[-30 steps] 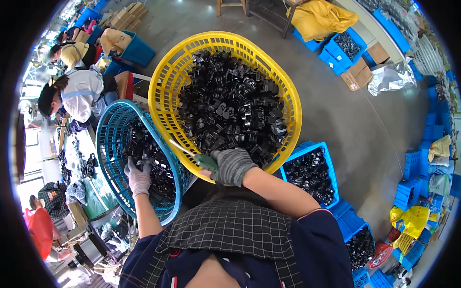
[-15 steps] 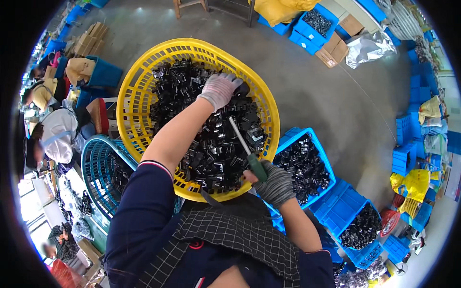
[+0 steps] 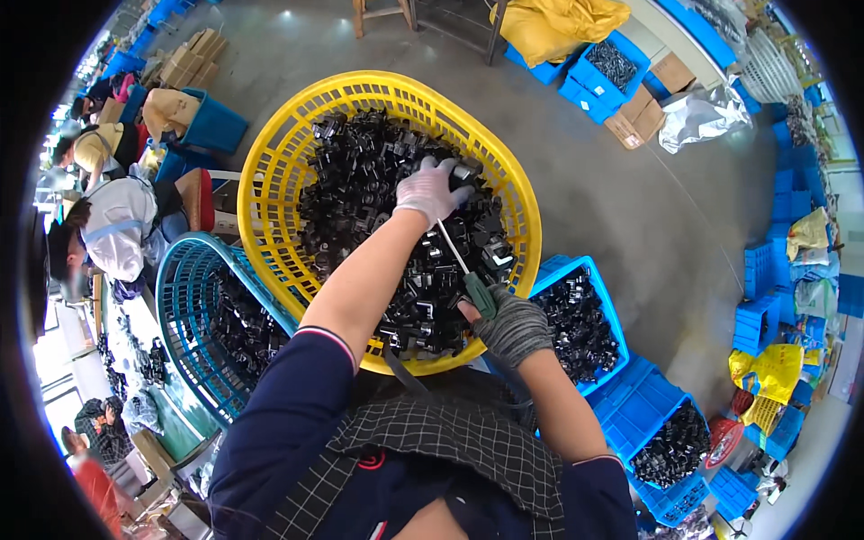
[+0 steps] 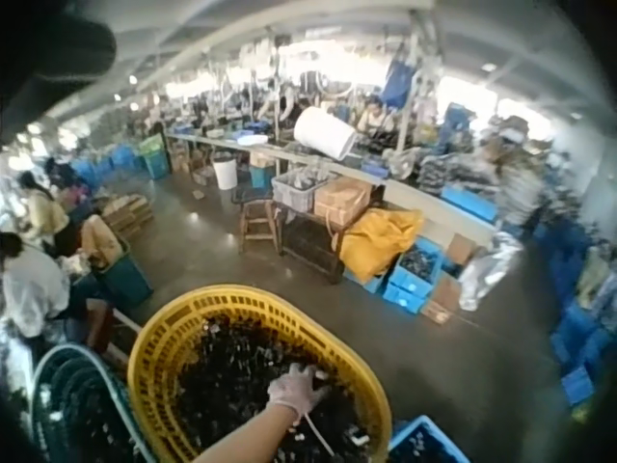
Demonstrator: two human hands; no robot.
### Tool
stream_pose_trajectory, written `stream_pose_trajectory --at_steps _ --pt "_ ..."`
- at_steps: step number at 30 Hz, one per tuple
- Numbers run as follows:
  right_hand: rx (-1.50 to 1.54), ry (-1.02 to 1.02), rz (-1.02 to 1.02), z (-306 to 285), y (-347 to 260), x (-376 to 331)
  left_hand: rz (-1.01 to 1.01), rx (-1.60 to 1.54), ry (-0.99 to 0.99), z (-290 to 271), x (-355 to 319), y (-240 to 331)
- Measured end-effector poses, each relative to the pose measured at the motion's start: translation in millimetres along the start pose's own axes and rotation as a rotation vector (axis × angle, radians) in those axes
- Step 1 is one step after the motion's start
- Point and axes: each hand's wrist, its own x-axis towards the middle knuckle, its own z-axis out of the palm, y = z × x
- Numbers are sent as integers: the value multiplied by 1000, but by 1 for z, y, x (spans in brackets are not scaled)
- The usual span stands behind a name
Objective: Manually trimming excess material from small black hardware components using a hand tool at a workstation.
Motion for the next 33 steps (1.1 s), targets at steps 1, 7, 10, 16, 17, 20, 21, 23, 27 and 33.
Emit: stream_pose_trajectory --at_steps 1,7,10,16,17,20,21,23,27,33 --pt "40 21 -1 0 2 -6 5 -1 -2 3 3 5" --pt "133 74 41 -17 12 -24 -29 96 70 1 31 4" --pt "136 133 14 -14 24 -25 -13 -144 164 -17 5 -25" --pt "26 39 -180 -19 4 -18 321 -145 475 -34 -114 -38" --pt "-42 -16 -200 -15 2 -13 267 -67 501 -36 -129 -44" --pt "-137 -109 -320 -12 -17 -18 148 77 543 -40 -172 -59" --pt "-152 -142 -406 -11 -28 -23 114 83 569 -43 -187 -65" --pt "-172 -193 -496 -3 -45 -32 62 84 591 -42 -224 -74" --pt "-296 -381 -607 17 -83 -31 -66 24 706 -28 -281 -117" --pt "-178 -396 -594 23 -59 -23 -505 120 751 -18 -316 -195"
